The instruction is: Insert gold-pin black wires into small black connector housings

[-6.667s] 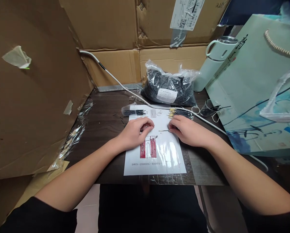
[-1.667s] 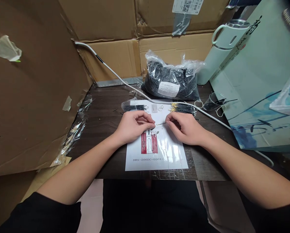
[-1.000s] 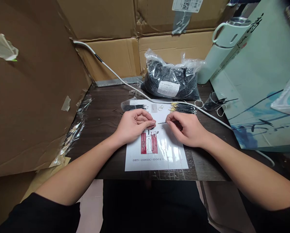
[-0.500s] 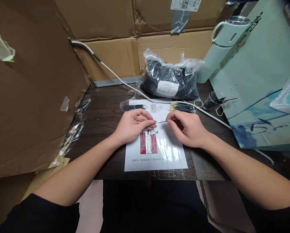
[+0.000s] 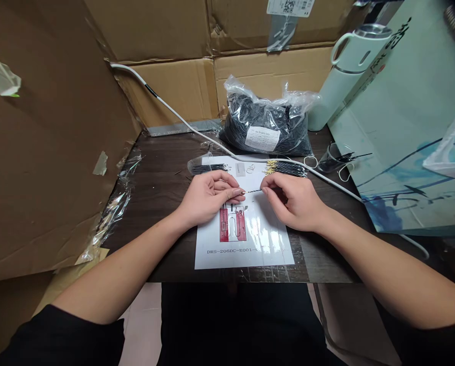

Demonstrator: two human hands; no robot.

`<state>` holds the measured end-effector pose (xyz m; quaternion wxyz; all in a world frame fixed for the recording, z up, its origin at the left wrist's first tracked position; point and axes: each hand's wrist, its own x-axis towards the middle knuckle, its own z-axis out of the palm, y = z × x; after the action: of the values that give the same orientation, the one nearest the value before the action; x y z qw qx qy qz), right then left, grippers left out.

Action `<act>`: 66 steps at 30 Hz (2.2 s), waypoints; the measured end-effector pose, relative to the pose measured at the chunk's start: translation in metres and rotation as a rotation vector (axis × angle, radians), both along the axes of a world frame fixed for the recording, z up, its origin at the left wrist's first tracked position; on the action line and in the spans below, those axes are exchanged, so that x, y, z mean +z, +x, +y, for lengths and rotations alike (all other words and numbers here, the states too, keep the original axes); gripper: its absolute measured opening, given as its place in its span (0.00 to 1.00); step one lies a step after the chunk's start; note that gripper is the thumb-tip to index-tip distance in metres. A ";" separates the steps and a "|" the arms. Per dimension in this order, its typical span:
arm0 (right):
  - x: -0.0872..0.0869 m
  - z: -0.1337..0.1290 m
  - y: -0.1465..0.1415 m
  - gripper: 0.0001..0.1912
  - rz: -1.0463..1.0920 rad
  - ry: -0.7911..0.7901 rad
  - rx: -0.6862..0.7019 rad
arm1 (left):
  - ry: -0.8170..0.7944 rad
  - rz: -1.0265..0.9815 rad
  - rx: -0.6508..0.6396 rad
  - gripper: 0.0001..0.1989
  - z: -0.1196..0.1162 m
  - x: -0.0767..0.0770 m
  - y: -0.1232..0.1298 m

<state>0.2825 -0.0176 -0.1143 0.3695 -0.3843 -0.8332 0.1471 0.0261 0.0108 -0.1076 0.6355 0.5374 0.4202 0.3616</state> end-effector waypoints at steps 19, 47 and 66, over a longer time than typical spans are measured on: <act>0.002 -0.001 0.000 0.04 -0.019 -0.003 -0.008 | -0.002 -0.010 -0.002 0.25 -0.003 0.002 0.001; -0.002 -0.007 -0.009 0.07 0.085 -0.140 -0.008 | 0.044 -0.024 0.049 0.25 -0.010 0.003 0.006; -0.002 -0.007 -0.009 0.05 0.095 -0.084 -0.023 | 0.346 0.164 0.046 0.16 -0.008 -0.009 0.001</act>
<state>0.2734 -0.0246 -0.1162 0.3940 -0.4017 -0.8031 0.1958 0.0268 0.0025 -0.1163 0.4889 0.6564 0.4145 0.3979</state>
